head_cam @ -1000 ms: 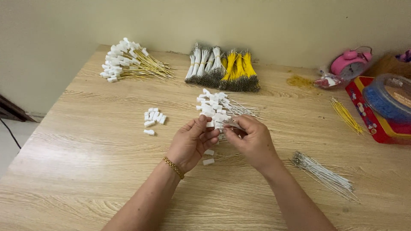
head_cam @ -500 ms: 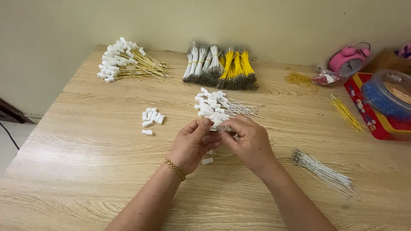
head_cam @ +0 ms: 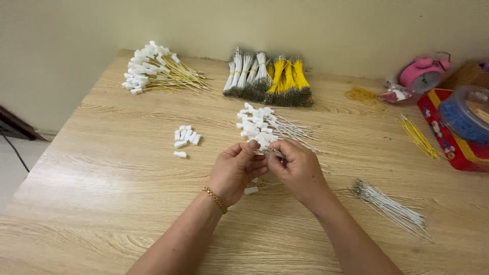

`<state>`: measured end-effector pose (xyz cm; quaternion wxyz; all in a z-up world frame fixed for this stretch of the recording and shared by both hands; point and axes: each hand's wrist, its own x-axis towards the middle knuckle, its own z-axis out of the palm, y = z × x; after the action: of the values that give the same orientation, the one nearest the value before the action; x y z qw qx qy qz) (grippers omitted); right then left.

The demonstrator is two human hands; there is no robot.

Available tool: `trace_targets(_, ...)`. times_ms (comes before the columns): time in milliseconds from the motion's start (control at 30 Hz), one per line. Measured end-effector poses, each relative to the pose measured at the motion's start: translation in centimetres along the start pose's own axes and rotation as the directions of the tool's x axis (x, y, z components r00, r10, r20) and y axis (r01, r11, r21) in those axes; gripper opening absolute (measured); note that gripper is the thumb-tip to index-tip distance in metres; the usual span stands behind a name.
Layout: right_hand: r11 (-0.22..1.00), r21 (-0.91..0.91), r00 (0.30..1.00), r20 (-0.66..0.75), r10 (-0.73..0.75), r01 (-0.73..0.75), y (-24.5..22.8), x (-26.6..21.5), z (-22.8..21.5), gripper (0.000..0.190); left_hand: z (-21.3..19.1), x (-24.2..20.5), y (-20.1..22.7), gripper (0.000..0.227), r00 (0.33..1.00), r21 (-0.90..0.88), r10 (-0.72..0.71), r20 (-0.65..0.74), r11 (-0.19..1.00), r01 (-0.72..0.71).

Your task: Assemble small white plastic components onto thin metal wires.

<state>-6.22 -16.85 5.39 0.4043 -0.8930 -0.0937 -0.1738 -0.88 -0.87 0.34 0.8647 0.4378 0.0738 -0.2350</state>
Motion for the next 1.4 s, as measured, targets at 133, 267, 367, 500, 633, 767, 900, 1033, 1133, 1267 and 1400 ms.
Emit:
trace_targets(133, 0.998, 0.051, 0.997, 0.071, 0.041, -0.045, 1.0, -0.1, 0.0, 0.015, -0.2, -0.4, 0.8, 0.033, 1.0, 0.036, 0.012, -0.015, 0.999, -0.011)
trace_targets(267, 0.987, 0.048, 0.979, 0.145, 0.143, -0.151, -1.3, 0.2, -1.0, 0.022, -2.6, 0.3, 4.6, 0.046, 0.947, 0.727, 0.313, 0.073, 0.633, -0.266)
trace_targets(367, 0.971, 0.015, 0.96, 0.155, 0.233, -0.238, -2.2, 0.3, -1.5, 0.026, -7.3, 0.8, 7.1, 0.039, 0.843, 0.979, 0.499, 0.2, -0.129, -0.157)
trace_targets(500, 0.955, 0.079, 0.955, 0.101, 0.278, -0.287, -1.9, 0.7, -1.8, 0.03, -11.8, -0.1, 8.6, 0.025, 0.866, 0.889, 0.471, 0.171, -0.453, 0.07)
trace_targets(633, 0.934, 0.143, 0.944, 0.093, 0.316, -0.326, -1.6, 0.6, -2.1, 0.032, -13.2, -0.1, 8.4, 0.02, 0.896, 0.913, 0.435, 0.084, -0.394, 0.106)
trace_targets(767, 0.939, 0.225, 0.962, 0.143, 0.231, -0.259, 1.0, 0.7, -1.8, 0.026, -13.3, -0.4, 8.6, 0.018, 0.897, 0.94, 0.434, 0.087, -0.334, 0.07)
trace_targets(900, 0.909, 0.336, 0.965, 0.172, 0.198, -0.246, 0.8, 0.8, -1.5, 0.017, -11.3, -0.8, 8.3, 0.021, 0.919, 0.986, 0.36, 0.159, -0.109, -0.128)
trace_targets(1033, 0.883, 0.387, 0.961, 0.176, 0.213, -0.266, -0.5, 0.6, -2.1, 0.015, -4.2, -3.2, 8.1, 0.021, 0.944, 0.796, 0.296, 0.142, 0.533, -0.287)
trace_targets(1133, 0.857, 0.435, 0.961, 0.139, 0.238, -0.275, 0.0, 0.6, -2.0, 0.013, -3.3, -1.4, 6.8, 0.015, 0.914, 0.733, 0.357, 0.19, 0.568, -0.374)
trace_targets(1267, 0.866, 0.397, 0.952, 0.11, 0.284, -0.304, -0.2, 0.7, -2.1, 0.01, -2.9, -0.3, 5.2, 0.02, 0.894, 0.883, 0.385, 0.228, 0.305, -0.356)
trace_targets(1400, 0.914, 0.239, 0.943, 0.13, 0.305, -0.328, -0.2, 1.1, -3.1, 0.01, -0.8, -2.2, 4.6, 0.024, 0.885, 0.867, 0.357, 0.297, 0.287, -0.407)
